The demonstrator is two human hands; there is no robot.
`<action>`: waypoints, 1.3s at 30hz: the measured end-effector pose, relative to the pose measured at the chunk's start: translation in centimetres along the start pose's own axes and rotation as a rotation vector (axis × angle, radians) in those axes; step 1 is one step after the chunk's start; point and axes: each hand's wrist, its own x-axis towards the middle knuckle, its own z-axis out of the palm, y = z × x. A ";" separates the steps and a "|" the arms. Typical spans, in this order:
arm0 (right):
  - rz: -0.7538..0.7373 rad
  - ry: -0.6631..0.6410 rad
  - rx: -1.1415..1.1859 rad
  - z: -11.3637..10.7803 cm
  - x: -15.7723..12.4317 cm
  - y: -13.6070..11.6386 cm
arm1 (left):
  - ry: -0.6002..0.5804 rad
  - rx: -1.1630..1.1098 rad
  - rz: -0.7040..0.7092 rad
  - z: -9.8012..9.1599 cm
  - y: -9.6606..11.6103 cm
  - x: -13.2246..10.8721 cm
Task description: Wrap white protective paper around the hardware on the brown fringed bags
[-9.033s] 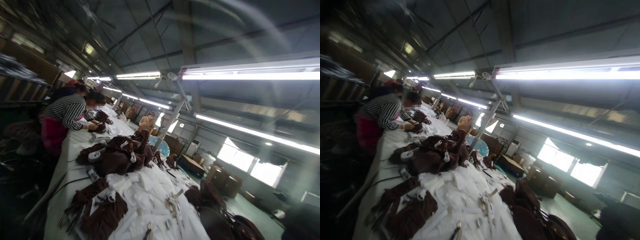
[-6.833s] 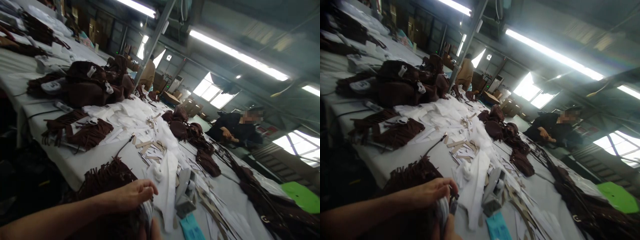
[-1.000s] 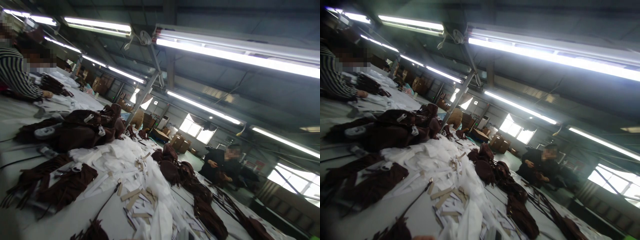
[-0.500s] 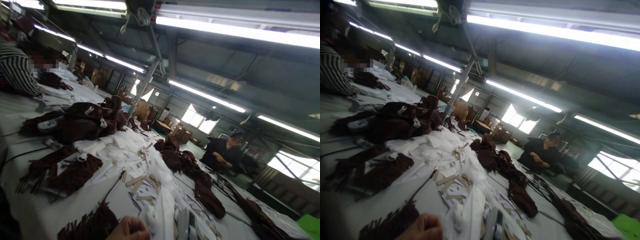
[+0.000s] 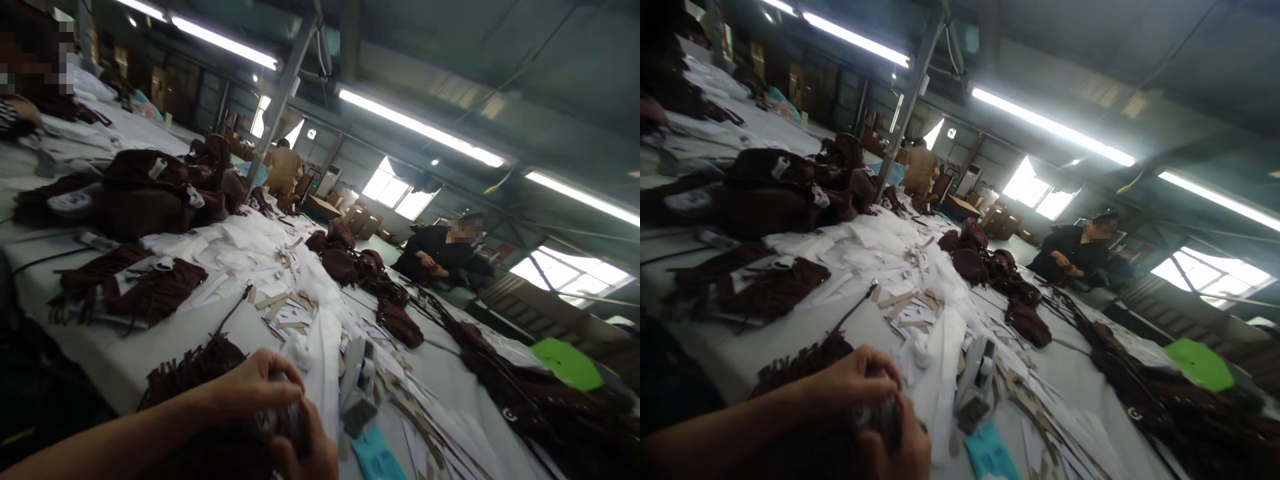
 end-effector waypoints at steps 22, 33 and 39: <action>0.208 0.050 0.317 0.5 3.7 4.4 | 0.416 -0.332 0.050 -1.8 -0.2 4.3; -0.039 0.088 -0.057 -0.5 5.5 -0.3 | 0.314 -0.351 0.068 0.4 0.0 5.0; -0.007 0.182 0.062 1.5 5.4 -0.1 | 0.544 -0.755 -0.063 2.1 -1.9 6.3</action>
